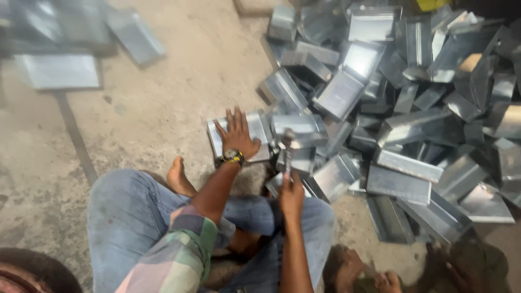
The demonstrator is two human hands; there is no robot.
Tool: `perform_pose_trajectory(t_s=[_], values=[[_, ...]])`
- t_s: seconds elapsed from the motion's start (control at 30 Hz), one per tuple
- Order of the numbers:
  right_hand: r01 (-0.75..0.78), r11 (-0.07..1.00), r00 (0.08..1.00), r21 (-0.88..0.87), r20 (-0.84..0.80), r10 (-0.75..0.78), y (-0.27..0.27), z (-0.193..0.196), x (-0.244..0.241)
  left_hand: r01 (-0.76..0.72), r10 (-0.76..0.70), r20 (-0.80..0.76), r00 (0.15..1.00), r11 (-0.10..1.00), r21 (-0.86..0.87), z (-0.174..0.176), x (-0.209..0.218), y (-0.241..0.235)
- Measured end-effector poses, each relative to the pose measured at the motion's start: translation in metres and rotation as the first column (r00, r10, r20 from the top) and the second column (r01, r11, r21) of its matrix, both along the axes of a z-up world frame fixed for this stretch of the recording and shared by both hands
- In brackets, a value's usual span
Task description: The person hammers the seams and edges of galvanized metal boxes while sitting on the floor, surrounded by a large quantity of similar boxes. They pick up each box by hand and strike the metal joints with a hammer, occasionally receiving help from another person who moves the boxes.
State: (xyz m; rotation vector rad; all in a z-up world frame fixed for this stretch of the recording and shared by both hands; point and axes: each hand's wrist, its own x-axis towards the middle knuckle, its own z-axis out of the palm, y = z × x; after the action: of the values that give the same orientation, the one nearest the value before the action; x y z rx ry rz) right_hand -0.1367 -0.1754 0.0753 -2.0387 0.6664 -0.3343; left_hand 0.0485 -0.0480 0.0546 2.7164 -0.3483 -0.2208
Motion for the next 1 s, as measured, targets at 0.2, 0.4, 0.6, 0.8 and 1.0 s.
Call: perform_pose_trajectory(t_s=[0.2, 0.4, 0.6, 0.8, 1.0], values=[[-0.095, 0.919, 0.943, 0.383, 0.331, -0.040, 0.012, 0.055, -0.028, 0.121, -0.120, -0.024, 0.992, 0.990, 0.071, 0.010, -0.027, 0.010], [-0.169, 0.940, 0.913, 0.296, 0.406, 0.036, 0.024, 0.046, -0.013, 0.122, -0.124, 0.064, 0.990, 0.992, 0.046, 0.002, -0.074, 0.023], [0.029, 0.936, 1.000, 0.350, -0.005, -0.029, -0.001, -0.013, 0.007, 0.115, -0.114, 0.076, 0.991, 0.993, -0.008, -0.009, -0.066, 0.016], [0.068, 0.909, 0.995, 0.411, 0.042, -0.093, -0.022, -0.026, -0.019, 0.144, -0.161, 0.168, 0.972, 0.984, 0.108, -0.040, 0.009, 0.031], [0.012, 0.873, 0.988, 0.488, 0.129, -0.086, -0.008, 0.014, -0.011, 0.259, -0.233, 0.466, 0.854, 0.966, 0.008, -0.005, -0.002, 0.047]])
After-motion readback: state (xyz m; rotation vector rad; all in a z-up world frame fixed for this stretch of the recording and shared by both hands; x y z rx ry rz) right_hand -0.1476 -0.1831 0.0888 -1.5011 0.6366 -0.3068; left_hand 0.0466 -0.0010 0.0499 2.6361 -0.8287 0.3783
